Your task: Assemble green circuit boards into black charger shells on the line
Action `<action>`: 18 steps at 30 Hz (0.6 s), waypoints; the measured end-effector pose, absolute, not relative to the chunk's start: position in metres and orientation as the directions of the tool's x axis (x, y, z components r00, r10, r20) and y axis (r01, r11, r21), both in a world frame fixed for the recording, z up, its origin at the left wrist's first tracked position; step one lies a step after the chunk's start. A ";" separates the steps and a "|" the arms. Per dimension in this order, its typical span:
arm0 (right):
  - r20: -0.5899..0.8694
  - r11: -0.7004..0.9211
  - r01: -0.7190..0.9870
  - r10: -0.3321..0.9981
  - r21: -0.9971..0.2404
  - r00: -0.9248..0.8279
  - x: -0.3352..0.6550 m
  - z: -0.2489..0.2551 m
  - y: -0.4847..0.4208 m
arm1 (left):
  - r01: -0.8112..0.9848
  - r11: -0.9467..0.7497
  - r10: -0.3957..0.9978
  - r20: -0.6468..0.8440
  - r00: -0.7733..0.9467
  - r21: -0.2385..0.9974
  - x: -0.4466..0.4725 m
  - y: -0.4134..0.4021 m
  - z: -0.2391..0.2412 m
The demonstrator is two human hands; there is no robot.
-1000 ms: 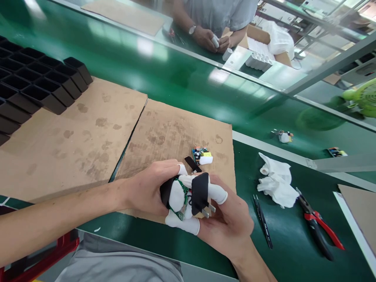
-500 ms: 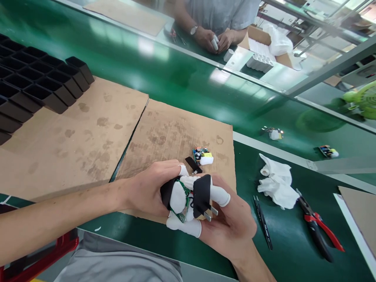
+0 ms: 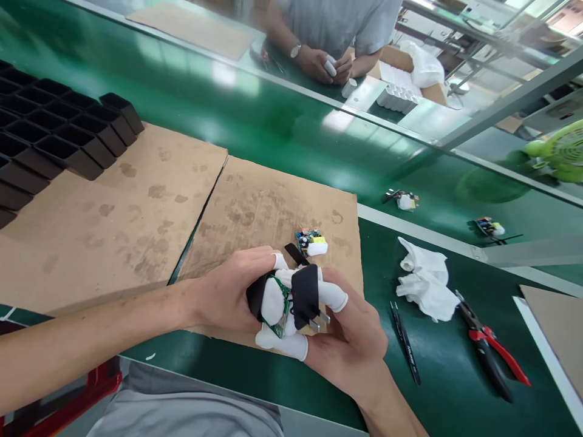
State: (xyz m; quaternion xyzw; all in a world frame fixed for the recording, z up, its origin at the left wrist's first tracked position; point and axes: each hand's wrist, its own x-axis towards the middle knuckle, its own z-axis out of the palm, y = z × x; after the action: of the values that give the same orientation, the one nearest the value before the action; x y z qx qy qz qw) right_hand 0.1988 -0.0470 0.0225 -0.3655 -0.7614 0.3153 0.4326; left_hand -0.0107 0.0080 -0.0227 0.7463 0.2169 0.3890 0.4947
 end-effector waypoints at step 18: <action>0.489 0.624 0.366 0.776 -0.691 -0.399 0.202 0.019 -0.042 | -0.064 -0.343 0.689 0.297 0.661 0.937 -0.007 0.012 -0.014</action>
State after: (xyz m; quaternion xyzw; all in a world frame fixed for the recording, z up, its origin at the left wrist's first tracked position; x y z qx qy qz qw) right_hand 0.2022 -0.0422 0.0194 -0.3570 -0.7993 0.2463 0.4159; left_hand -0.0067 0.0123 -0.0144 0.7393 0.2113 0.3534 0.5328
